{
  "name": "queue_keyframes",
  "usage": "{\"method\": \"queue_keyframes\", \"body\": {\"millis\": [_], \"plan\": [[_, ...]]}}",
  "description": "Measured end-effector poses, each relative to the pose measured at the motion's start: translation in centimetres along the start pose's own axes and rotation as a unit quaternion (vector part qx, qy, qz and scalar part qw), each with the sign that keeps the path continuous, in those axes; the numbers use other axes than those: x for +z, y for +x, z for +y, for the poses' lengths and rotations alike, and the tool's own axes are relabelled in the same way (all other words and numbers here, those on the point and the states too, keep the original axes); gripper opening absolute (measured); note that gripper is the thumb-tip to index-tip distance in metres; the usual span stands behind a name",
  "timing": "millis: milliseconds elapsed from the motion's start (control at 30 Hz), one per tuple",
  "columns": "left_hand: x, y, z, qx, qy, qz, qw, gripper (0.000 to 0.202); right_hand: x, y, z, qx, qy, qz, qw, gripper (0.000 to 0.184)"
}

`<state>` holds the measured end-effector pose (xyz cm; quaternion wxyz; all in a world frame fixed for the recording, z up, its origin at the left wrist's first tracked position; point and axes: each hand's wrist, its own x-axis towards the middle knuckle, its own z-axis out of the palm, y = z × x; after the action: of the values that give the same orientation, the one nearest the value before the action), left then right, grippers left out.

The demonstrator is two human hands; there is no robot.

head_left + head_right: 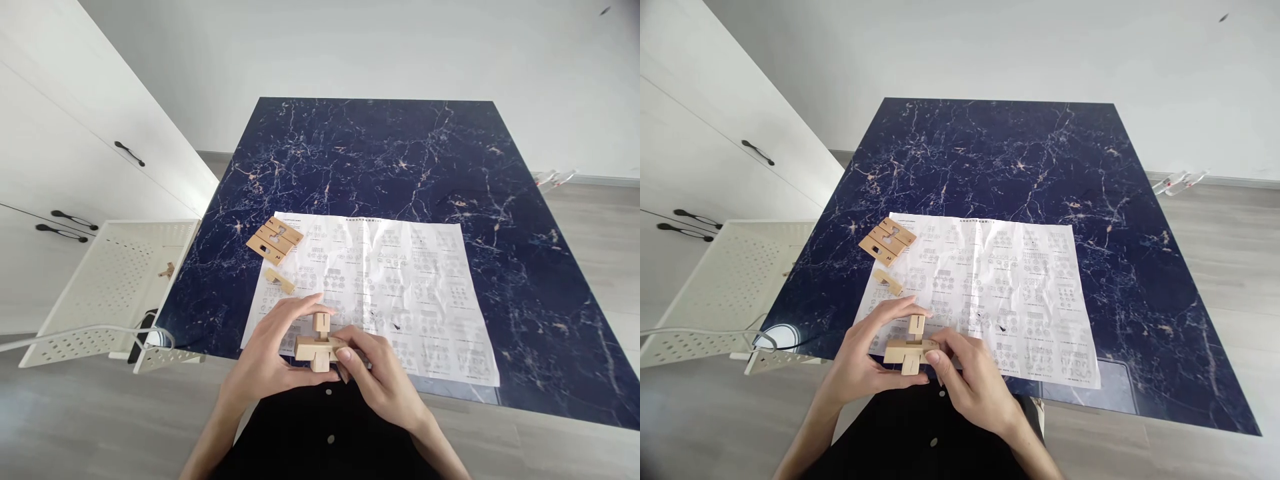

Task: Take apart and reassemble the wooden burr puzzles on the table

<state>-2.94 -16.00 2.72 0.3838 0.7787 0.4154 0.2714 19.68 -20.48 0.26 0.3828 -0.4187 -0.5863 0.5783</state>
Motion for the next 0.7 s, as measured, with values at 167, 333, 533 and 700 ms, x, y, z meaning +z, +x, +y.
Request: {"method": "queue_keyframes", "body": {"millis": [167, 333, 533, 700], "plan": [[-0.2, -0.7, -0.1, -0.044, 0.015, 0.035, 0.998, 0.086, 1.1, 0.4, 0.3, -0.098, -0.109, 0.078, 0.986, 0.018], [-0.9, -0.6, 0.8, -0.056, -0.001, 0.051, 0.997, 0.066, 2.4, 0.9, -0.1, -0.177, -0.151, 0.146, 0.962, 0.018], [-1.5, -0.7, 1.7, -0.124, 0.018, 0.033, 0.992, 0.047, 2.7, 1.0, -0.7, -0.245, -0.15, 0.237, 0.928, 0.025], [-1.1, -1.6, -0.4, -0.134, 0.136, 0.147, 0.97, 0.06, 1.9, 2.8, -0.9, -0.08, -0.198, 0.271, 0.939, 0.02]]}}
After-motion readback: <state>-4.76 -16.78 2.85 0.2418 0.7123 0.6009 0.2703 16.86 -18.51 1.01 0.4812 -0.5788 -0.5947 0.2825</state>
